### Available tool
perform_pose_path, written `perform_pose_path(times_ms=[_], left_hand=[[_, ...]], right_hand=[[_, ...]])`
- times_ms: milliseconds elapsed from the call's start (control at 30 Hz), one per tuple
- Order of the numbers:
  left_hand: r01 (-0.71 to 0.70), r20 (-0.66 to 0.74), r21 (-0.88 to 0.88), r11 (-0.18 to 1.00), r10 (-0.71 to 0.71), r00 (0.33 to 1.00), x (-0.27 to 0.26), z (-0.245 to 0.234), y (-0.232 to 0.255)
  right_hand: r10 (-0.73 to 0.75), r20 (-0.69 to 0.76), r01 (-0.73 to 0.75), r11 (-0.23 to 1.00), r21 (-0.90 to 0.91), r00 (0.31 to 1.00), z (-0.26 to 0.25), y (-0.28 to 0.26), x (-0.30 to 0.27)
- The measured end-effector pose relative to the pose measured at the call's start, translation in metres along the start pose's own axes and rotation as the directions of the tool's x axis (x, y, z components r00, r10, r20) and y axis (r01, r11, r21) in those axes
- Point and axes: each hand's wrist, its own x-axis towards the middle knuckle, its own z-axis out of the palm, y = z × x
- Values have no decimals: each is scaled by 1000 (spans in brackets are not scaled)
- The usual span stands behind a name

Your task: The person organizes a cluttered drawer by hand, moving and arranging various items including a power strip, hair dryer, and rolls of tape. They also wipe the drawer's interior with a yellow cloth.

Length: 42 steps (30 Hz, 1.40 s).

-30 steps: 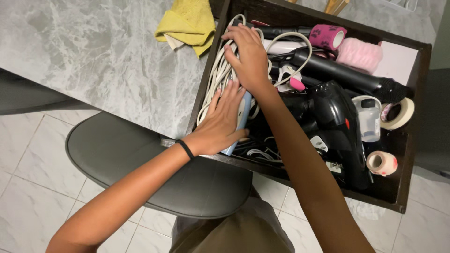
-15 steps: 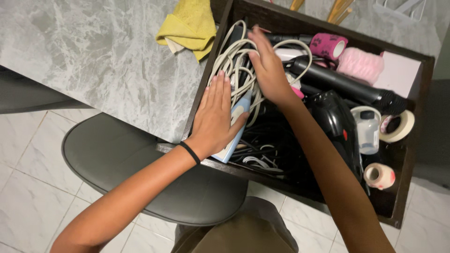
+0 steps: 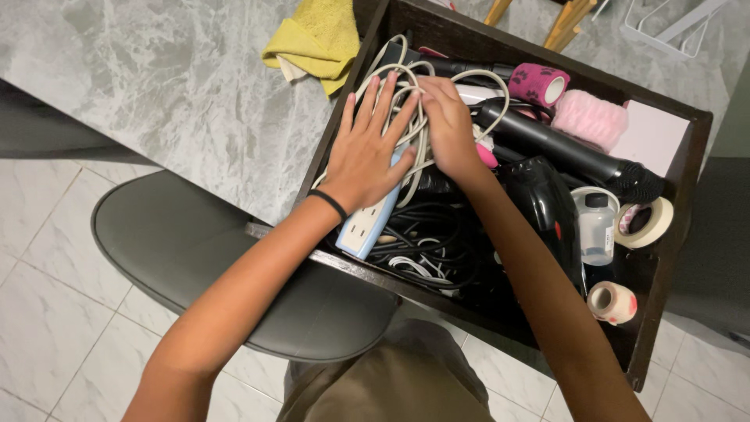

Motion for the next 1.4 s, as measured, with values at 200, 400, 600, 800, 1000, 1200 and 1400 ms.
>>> perform_pose_path(times_ms=[200,400,600,800,1000,1200,1400], left_hand=[[96,-59,-38,995,-98,993,11,11,6],[99,-113,-20,995,-100,988,10,16,6],[112,-34,47,993,-110,993,20,15,5],[143,-42,58,988,-140,989,46,19,1],[54,-106,-54,997,-59,993,42,31,-19],[45,-82,-37,998,-48,995,45,38,-27],[99,-63,-85,992,-104,993,51,38,-25]], right_hand=[[23,-70,-27,998,-55,997,-5,6,-3],[240,-181,-239,971,29,954,0,6,4],[357,-149,-334,929,156,922,1,-2,18],[200,-273,-229,970,-78,941,10,-10,17],[168,-367,-292,903,-316,915,43,0,20],[61,-370,-253,830,-497,927,52,13,36],[79,-163,-129,938,-322,983,40,21,48]])
